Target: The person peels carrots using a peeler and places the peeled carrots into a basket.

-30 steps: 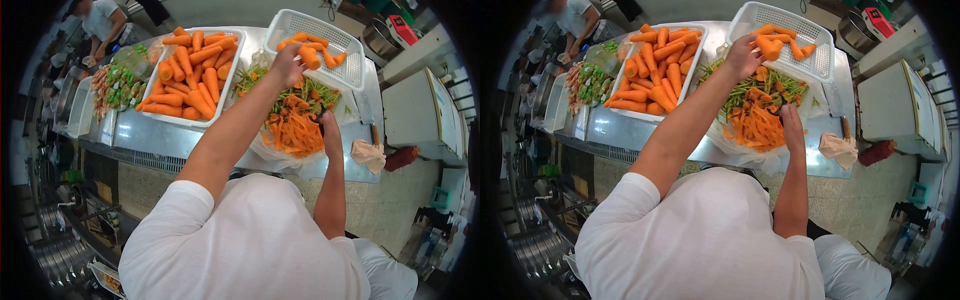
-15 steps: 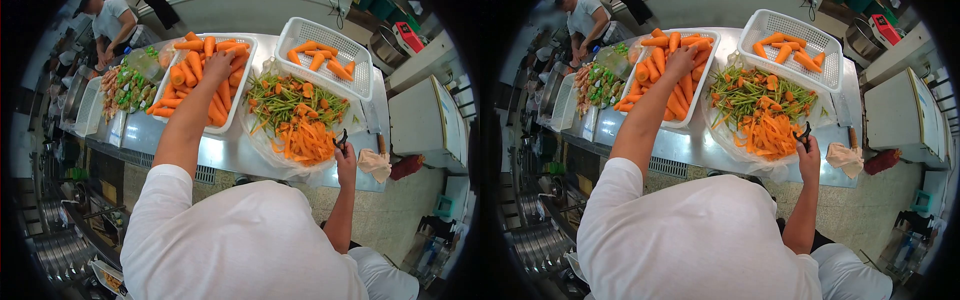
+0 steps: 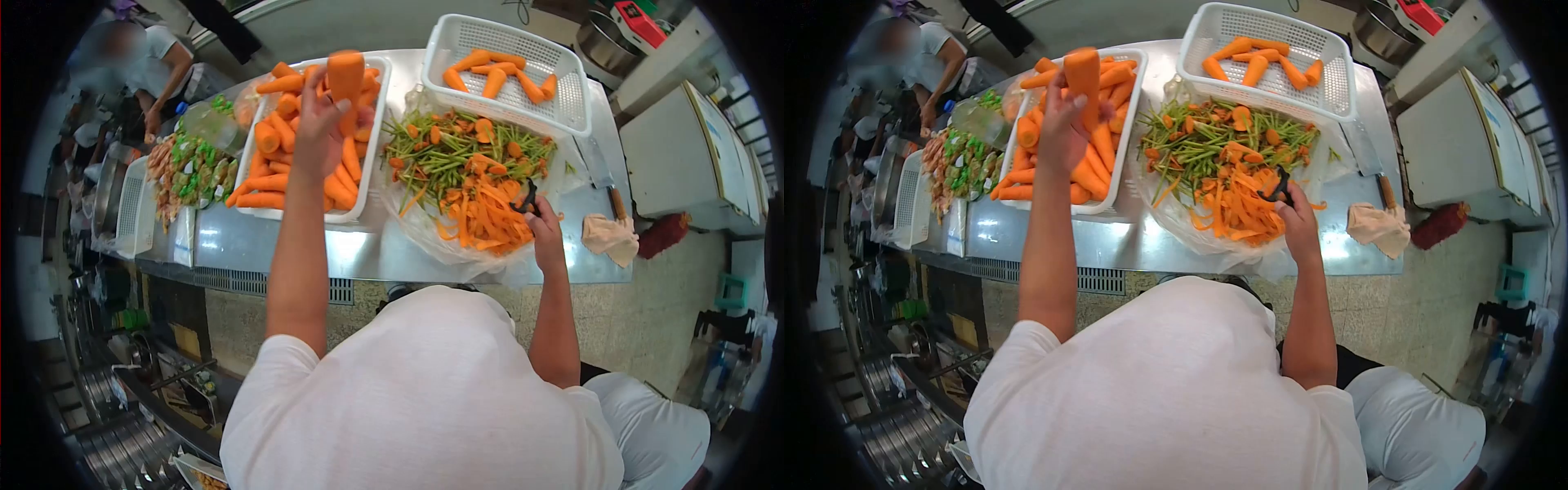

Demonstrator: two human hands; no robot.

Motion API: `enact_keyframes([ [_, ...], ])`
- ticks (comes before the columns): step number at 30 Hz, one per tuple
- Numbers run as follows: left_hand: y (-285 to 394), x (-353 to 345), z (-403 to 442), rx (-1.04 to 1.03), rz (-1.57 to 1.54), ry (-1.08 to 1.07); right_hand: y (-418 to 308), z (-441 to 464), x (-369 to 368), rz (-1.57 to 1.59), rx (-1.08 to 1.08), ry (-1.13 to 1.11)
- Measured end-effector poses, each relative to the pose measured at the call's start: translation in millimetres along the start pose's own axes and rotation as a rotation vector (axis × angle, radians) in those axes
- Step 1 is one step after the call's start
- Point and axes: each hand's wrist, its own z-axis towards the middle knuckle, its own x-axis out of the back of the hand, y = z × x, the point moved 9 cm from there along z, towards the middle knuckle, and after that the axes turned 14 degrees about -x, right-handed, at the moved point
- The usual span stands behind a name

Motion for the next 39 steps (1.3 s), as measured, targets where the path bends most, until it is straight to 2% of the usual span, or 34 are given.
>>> enact_keyframes([
  [1,-7.1,-19.2,-15.5,0.041,-0.089,-0.010,-2.5,2.3,-1.7,-0.005,0.000,0.013],
  [3,-30.7,-37.0,-49.7,0.114,-0.161,0.112,-7.7,8.5,-4.0,0.035,0.015,0.014],
  [4,-64.1,-40.1,-69.6,0.284,-0.284,0.112,-4.7,20.2,0.0,-0.069,0.135,0.077],
  [7,-126.3,-72.1,-129.9,0.691,-0.484,0.113,-25.3,24.9,-13.4,-0.185,0.104,0.185],
  [8,-129.4,-82.2,-137.8,0.690,-0.485,0.111,-36.0,31.3,-17.3,-0.336,0.226,0.204],
  [9,-129.2,-99.3,-145.0,0.720,-0.539,0.067,-42.2,36.3,-19.0,-0.335,0.227,0.206],
  [10,-129.5,-113.9,-149.2,0.749,-0.593,0.019,-63.8,32.5,-29.3,-0.416,0.374,0.211],
  [11,-132.7,-119.8,-152.5,0.753,-0.594,0.014,-82.3,25.6,-40.1,-0.496,0.516,0.216],
  [13,-143.5,-113.9,-160.6,0.777,-0.174,-0.037,-97.3,26.6,-52.7,-0.511,0.510,0.213],
  [14,-141.3,-116.5,-155.7,0.732,-0.083,-0.074,-107.1,23.9,-63.4,-0.583,0.607,0.225],
  [15,-139.4,-120.9,-154.3,0.733,-0.082,-0.082,-114.5,22.2,-69.5,-0.654,0.703,0.238],
  [18,-136.7,-120.4,-142.6,0.624,-0.040,-0.103,-103.3,51.7,-69.4,-0.732,0.793,0.260],
  [19,-146.1,-117.6,-140.8,0.655,-0.102,-0.130,-99.6,61.5,-64.3,-0.727,0.791,0.259],
  [21,-153.6,-115.4,-135.4,0.675,-0.156,-0.155,-89.5,91.8,-49.0,-0.964,0.527,0.337],
  [22,-156.9,-114.6,-133.6,0.718,-0.158,-0.117,-88.6,97.7,-44.2,-0.932,0.442,0.325],
  [23,-160.2,-113.0,-131.3,0.759,-0.163,-0.073,-91.3,99.7,-46.5,-0.932,0.450,0.322],
  [25,-171.3,-106.8,-127.3,0.810,-0.126,-0.083,-101.8,87.1,-65.5,-0.816,0.609,0.220],
  [26,-177.5,-104.2,-131.7,0.866,-0.088,-0.103,-99.3,91.1,-68.2,-0.818,0.607,0.215],
  [28,-172.6,-109.5,-131.5,0.870,-0.065,-0.072,-103.4,89.8,-71.6,-0.781,0.738,0.280],
  [32,-168.7,-110.2,-120.9,0.770,0.069,-0.020,-104.8,103.3,-71.8,-0.844,0.665,0.345],
  [34,-173.9,-107.9,-119.3,0.760,0.039,-0.047,-95.8,113.2,-78.5,-0.744,0.657,0.157],
  [35,-174.2,-108.0,-120.0,0.747,0.014,-0.079,-89.9,111.6,-73.5,-0.738,0.646,0.162],
  [37,-168.7,-107.3,-116.2,0.729,0.020,-0.065,-93.4,124.5,-56.1,-0.978,0.517,0.359],
  [39,-169.7,-102.7,-117.9,0.731,0.021,-0.045,-92.8,122.7,-60.7,-0.933,0.533,0.320],
])
